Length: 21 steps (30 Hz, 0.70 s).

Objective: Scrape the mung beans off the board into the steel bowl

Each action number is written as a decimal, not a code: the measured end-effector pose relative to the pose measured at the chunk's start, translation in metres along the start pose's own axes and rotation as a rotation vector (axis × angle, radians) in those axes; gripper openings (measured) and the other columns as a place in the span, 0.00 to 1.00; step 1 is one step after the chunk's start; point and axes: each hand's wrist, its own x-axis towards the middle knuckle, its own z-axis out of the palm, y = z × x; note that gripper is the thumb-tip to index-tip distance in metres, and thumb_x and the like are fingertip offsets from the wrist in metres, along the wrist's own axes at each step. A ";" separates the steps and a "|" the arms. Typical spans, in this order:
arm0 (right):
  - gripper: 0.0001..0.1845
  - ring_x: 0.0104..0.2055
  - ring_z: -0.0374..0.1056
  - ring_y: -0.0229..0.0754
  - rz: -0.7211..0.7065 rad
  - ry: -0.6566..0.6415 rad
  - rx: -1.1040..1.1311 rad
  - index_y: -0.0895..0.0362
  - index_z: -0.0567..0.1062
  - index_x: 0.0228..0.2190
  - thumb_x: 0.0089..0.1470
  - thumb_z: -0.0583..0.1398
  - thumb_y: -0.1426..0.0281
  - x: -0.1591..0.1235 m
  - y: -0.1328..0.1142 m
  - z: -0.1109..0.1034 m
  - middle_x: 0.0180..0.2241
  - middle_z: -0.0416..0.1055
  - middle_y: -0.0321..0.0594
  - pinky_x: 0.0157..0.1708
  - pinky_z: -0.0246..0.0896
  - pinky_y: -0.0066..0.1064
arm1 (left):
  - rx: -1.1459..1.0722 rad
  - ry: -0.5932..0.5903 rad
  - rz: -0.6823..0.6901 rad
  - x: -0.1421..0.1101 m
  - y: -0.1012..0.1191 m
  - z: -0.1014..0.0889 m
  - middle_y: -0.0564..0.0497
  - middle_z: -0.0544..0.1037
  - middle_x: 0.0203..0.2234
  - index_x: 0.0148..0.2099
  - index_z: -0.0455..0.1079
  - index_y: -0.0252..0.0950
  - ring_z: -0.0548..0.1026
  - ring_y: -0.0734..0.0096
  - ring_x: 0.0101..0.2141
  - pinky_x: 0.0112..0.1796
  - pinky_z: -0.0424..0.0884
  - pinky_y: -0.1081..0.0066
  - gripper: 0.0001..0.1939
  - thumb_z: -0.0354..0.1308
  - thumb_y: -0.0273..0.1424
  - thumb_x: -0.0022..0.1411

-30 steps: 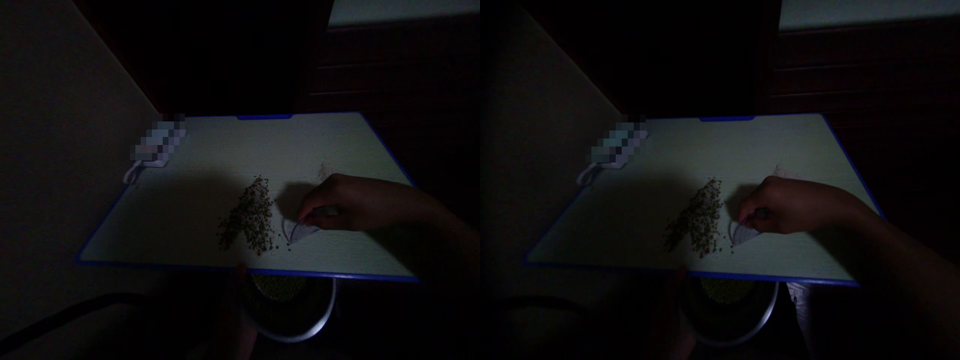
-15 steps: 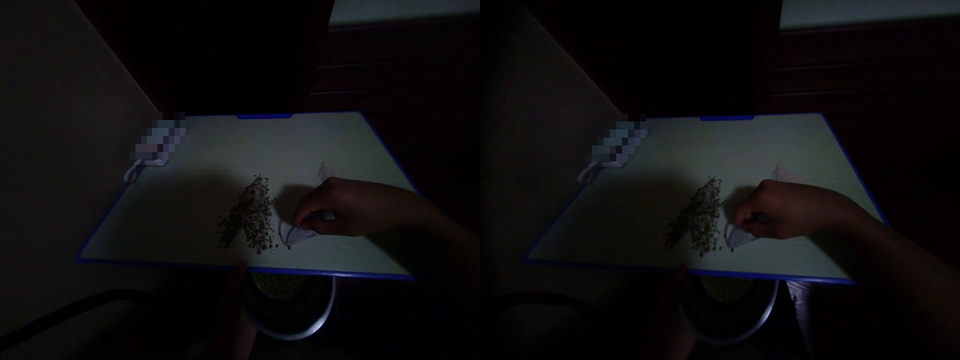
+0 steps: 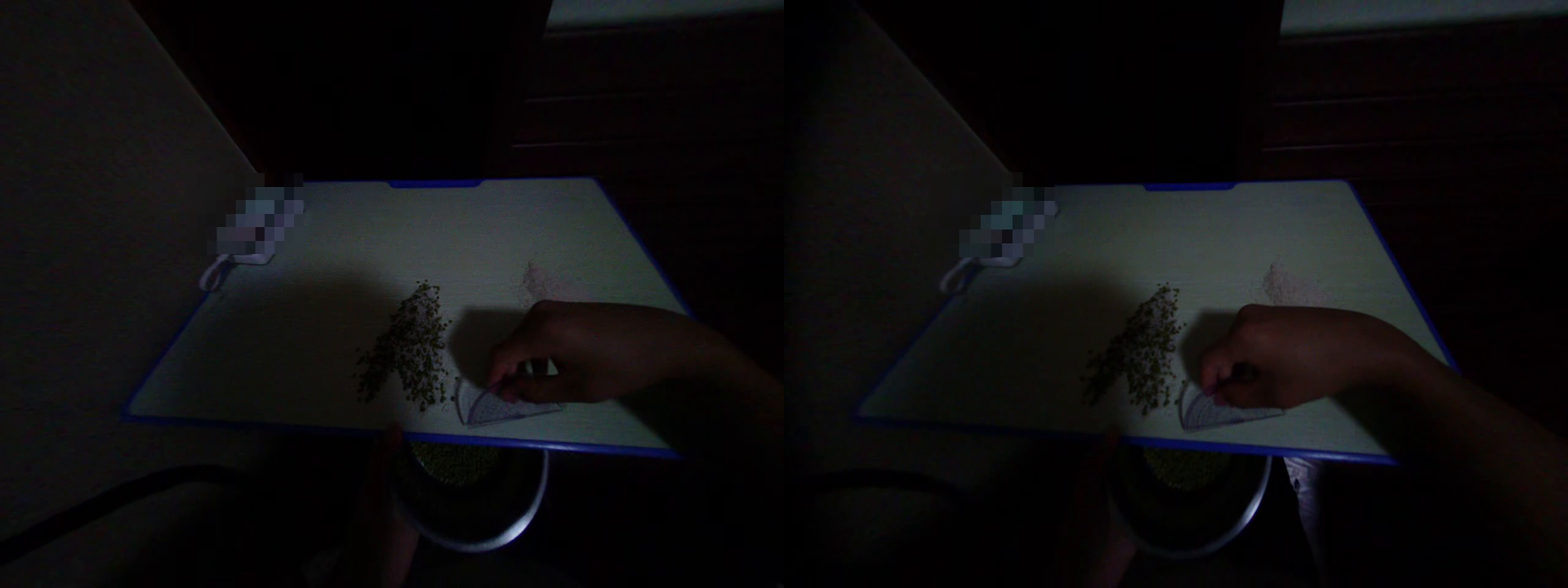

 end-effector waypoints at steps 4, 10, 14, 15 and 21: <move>0.11 0.31 0.77 0.34 0.027 0.107 -0.037 0.52 0.84 0.44 0.65 0.61 0.70 0.002 0.010 -0.003 0.35 0.84 0.33 0.34 0.65 0.26 | -0.043 0.090 -0.065 -0.004 0.008 0.008 0.50 0.90 0.41 0.32 0.83 0.48 0.80 0.48 0.60 0.69 0.60 0.47 0.13 0.61 0.40 0.70; 0.12 0.31 0.78 0.35 0.045 0.265 -0.152 0.54 0.83 0.45 0.65 0.60 0.69 0.001 0.017 -0.009 0.35 0.85 0.34 0.34 0.65 0.27 | -0.092 0.191 -0.111 -0.011 0.019 0.020 0.50 0.90 0.36 0.32 0.82 0.48 0.58 0.55 0.74 0.73 0.45 0.47 0.13 0.60 0.36 0.69; 0.13 0.37 0.81 0.37 0.004 0.325 -0.172 0.56 0.83 0.47 0.66 0.59 0.69 0.004 0.012 -0.007 0.40 0.86 0.37 0.38 0.67 0.27 | -0.041 0.245 -0.064 -0.014 0.025 0.026 0.50 0.90 0.35 0.31 0.82 0.47 0.54 0.60 0.75 0.73 0.41 0.52 0.13 0.60 0.34 0.68; 0.13 0.38 0.81 0.37 -0.019 0.325 -0.164 0.57 0.83 0.48 0.67 0.59 0.70 0.005 0.011 -0.006 0.41 0.86 0.38 0.38 0.68 0.27 | -0.023 0.245 -0.053 -0.014 0.025 0.026 0.50 0.90 0.37 0.32 0.82 0.46 0.57 0.57 0.74 0.73 0.42 0.51 0.11 0.61 0.36 0.66; 0.14 0.37 0.81 0.36 -0.104 0.216 -0.123 0.57 0.83 0.48 0.67 0.59 0.71 0.008 0.008 -0.001 0.41 0.86 0.39 0.38 0.68 0.26 | -0.121 0.180 -0.088 -0.012 0.021 0.024 0.51 0.90 0.31 0.31 0.82 0.45 0.75 0.51 0.64 0.72 0.37 0.51 0.12 0.61 0.37 0.67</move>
